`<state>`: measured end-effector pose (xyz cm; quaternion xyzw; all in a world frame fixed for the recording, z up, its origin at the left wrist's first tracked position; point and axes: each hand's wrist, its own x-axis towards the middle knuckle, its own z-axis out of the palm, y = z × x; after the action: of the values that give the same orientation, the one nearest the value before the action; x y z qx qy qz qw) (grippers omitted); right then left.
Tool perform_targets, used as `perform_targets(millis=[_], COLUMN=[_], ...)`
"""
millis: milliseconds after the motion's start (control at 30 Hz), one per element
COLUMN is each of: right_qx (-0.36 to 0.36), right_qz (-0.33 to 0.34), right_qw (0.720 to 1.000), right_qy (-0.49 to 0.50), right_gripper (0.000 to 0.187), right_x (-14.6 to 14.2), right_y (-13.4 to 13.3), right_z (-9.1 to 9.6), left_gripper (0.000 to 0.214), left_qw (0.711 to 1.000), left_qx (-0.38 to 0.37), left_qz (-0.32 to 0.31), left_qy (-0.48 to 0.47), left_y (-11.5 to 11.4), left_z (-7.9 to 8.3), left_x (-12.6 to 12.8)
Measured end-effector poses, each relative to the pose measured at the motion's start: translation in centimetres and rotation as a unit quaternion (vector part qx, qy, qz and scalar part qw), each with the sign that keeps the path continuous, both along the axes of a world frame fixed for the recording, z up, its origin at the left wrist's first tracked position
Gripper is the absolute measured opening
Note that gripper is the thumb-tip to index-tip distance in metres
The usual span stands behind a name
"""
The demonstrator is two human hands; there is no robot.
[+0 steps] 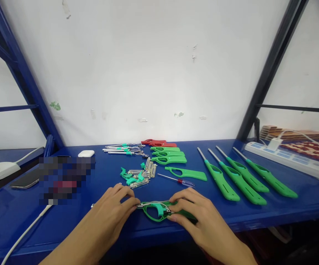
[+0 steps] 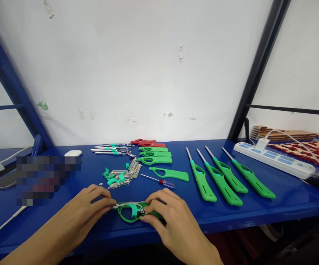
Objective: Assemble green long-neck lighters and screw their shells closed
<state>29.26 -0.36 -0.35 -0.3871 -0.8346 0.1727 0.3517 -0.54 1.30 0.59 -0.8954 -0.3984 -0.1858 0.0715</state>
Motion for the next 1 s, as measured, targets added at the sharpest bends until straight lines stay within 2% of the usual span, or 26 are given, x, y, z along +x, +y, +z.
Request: perform_targets(millis=[233,400,533,667,1000], right_qx=[-0.004,0.025,0.038,0.042,0.048], right_qz=[-0.013,-0.033,-0.049,-0.060,-0.052], right_qw=[1.000,0.999,0.997,0.996,0.997], right_qy=[0.004,0.024,0.055,0.054,0.043], right_gripper=[0.005,0.004,0.010,0.011,0.015], right_x=[0.1,-0.1,-0.1,0.0,-0.3], right_y=[0.4,0.2,-0.1,-0.1,-0.1], right_z=[-0.2,-0.4,-0.2,-0.2,-0.1], left_gripper=[0.045,0.032,0.038,0.041,0.031], left_qw=[1.000,0.999,0.996,0.993,0.993], left_qx=[0.005,-0.005,0.002,-0.018,-0.048], left_qz=[-0.005,0.016,0.062,0.104,0.104], left_qy=[0.009,-0.030,-0.064,-0.061,-0.033], left_y=[-0.3,-0.1,0.9,1.7,2.8], left_z=[-0.5,0.9,1.7,1.7,1.8], left_x=[0.0,0.0,-0.4,-0.9,-0.5])
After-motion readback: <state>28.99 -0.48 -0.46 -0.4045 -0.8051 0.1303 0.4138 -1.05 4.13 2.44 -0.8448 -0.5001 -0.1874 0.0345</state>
